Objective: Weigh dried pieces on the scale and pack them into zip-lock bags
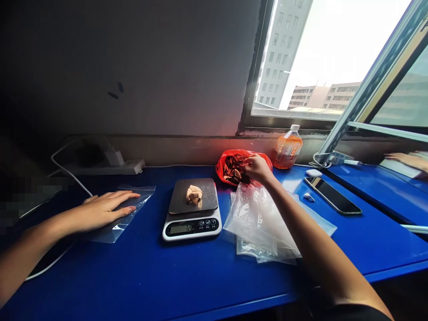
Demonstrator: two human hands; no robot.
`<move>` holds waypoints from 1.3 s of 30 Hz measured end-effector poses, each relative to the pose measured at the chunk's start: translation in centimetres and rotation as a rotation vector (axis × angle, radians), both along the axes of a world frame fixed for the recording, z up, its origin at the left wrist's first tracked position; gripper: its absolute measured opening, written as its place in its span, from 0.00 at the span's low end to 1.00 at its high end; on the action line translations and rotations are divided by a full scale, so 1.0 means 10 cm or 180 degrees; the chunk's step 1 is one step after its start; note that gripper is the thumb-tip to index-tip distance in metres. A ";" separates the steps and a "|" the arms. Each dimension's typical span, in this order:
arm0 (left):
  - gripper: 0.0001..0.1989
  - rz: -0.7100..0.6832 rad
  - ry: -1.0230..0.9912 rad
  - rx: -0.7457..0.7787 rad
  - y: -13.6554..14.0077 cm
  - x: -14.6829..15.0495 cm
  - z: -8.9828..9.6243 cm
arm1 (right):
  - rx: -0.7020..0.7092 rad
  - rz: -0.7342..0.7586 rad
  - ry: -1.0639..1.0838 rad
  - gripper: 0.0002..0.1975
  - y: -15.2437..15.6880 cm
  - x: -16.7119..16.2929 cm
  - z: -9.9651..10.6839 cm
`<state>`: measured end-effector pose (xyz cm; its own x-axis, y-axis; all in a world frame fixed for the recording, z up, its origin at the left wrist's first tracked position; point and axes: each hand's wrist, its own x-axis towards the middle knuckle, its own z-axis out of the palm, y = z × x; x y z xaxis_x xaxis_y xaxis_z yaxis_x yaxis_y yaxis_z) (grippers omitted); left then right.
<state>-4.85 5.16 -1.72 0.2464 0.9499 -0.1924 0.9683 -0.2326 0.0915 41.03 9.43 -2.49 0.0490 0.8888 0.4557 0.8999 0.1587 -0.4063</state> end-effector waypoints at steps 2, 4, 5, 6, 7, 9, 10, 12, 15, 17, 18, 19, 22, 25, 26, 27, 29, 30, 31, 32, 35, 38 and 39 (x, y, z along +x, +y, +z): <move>0.34 0.0014 -0.0003 0.0054 0.00 -0.04 0.01 | -0.0076 -0.0007 -0.0343 0.10 0.02 -0.02 0.04; 0.32 0.0036 -0.0050 0.0120 -0.01 -0.03 0.01 | -0.0168 0.0036 -0.0663 0.09 0.04 -0.08 0.06; 0.32 0.0040 -0.0066 0.0126 -0.02 -0.02 0.02 | -0.0224 0.0087 -0.0810 0.09 0.05 -0.12 0.06; 0.32 0.0038 -0.0074 0.0110 -0.03 0.00 0.02 | -0.0282 0.0142 -0.0942 0.08 0.05 -0.16 0.05; 0.33 0.0025 -0.0078 0.0068 -0.05 0.02 0.02 | -0.0339 0.0185 -0.1055 0.07 0.06 -0.19 0.04; 0.33 0.0004 -0.0088 -0.0025 -0.06 0.04 0.01 | -0.0434 0.0197 -0.1214 0.07 0.06 -0.24 0.01; 0.34 0.0010 -0.0100 -0.0051 -0.07 0.05 0.00 | -0.0467 0.0167 -0.1262 0.07 0.06 -0.24 0.00; 0.34 0.0068 -0.0100 -0.0095 -0.06 0.04 -0.02 | -0.0504 0.0046 -0.1299 0.08 0.07 -0.21 -0.01; 0.34 0.0156 -0.0004 -0.0146 -0.04 0.01 -0.07 | -0.0545 -0.0267 -0.1408 0.09 0.07 -0.11 0.00; 0.33 0.0167 0.0064 -0.0170 -0.04 -0.01 -0.10 | -0.0553 -0.0350 -0.1579 0.11 0.06 -0.07 0.02; 0.33 0.0170 0.0076 -0.0165 -0.03 -0.02 -0.11 | -0.0560 -0.0282 -0.1668 0.12 0.06 -0.06 0.04; 0.33 0.0170 0.0075 -0.0166 -0.03 -0.02 -0.12 | -0.0584 -0.0148 -0.1738 0.13 0.06 -0.07 0.05; 0.33 0.0158 0.0025 -0.0143 -0.03 -0.04 -0.15 | -0.0817 0.0297 -0.1795 0.14 0.09 -0.14 0.08; 0.32 0.0102 -0.0040 -0.0114 -0.03 -0.05 -0.17 | -0.1013 0.0398 -0.1740 0.09 0.15 -0.19 0.06; 0.32 0.0108 -0.0046 -0.0091 -0.04 -0.04 -0.17 | -0.1035 0.0382 -0.1715 0.07 0.18 -0.20 0.05; 0.32 0.0133 -0.0040 -0.0088 -0.05 -0.03 -0.16 | -0.1046 0.0361 -0.1689 0.06 0.20 -0.21 0.05; 0.32 0.0198 0.0034 -0.0126 -0.08 0.02 -0.14 | -0.1064 0.0307 -0.1610 0.06 0.22 -0.20 0.06; 0.32 0.0226 0.0099 -0.0169 -0.10 0.04 -0.12 | -0.1057 0.0266 -0.1549 0.06 0.22 -0.20 0.09; 0.32 0.0233 0.0163 -0.0215 -0.11 0.07 -0.10 | -0.1040 0.0217 -0.1470 0.05 0.22 -0.18 0.12; 0.32 0.0214 0.0217 -0.0263 -0.13 0.09 -0.08 | -0.1011 0.0157 -0.1370 0.05 0.20 -0.16 0.17; 0.32 0.0167 0.0263 -0.0264 -0.13 0.09 -0.07 | -0.0930 -0.0005 -0.1014 0.08 0.13 -0.07 0.31; 0.32 0.0157 0.0181 -0.0208 -0.10 0.02 -0.12 | -0.0908 0.0168 -0.0112 0.12 0.01 0.01 0.39; 0.32 0.0141 0.0140 -0.0182 -0.08 0.00 -0.15 | -0.0885 0.0295 0.0290 0.11 -0.04 0.01 0.39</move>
<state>-4.90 4.35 -3.19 0.1945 0.9468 -0.2565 0.9808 -0.1851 0.0606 41.12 9.07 1.40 -0.0086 0.9814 0.1917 0.8446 0.1098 -0.5241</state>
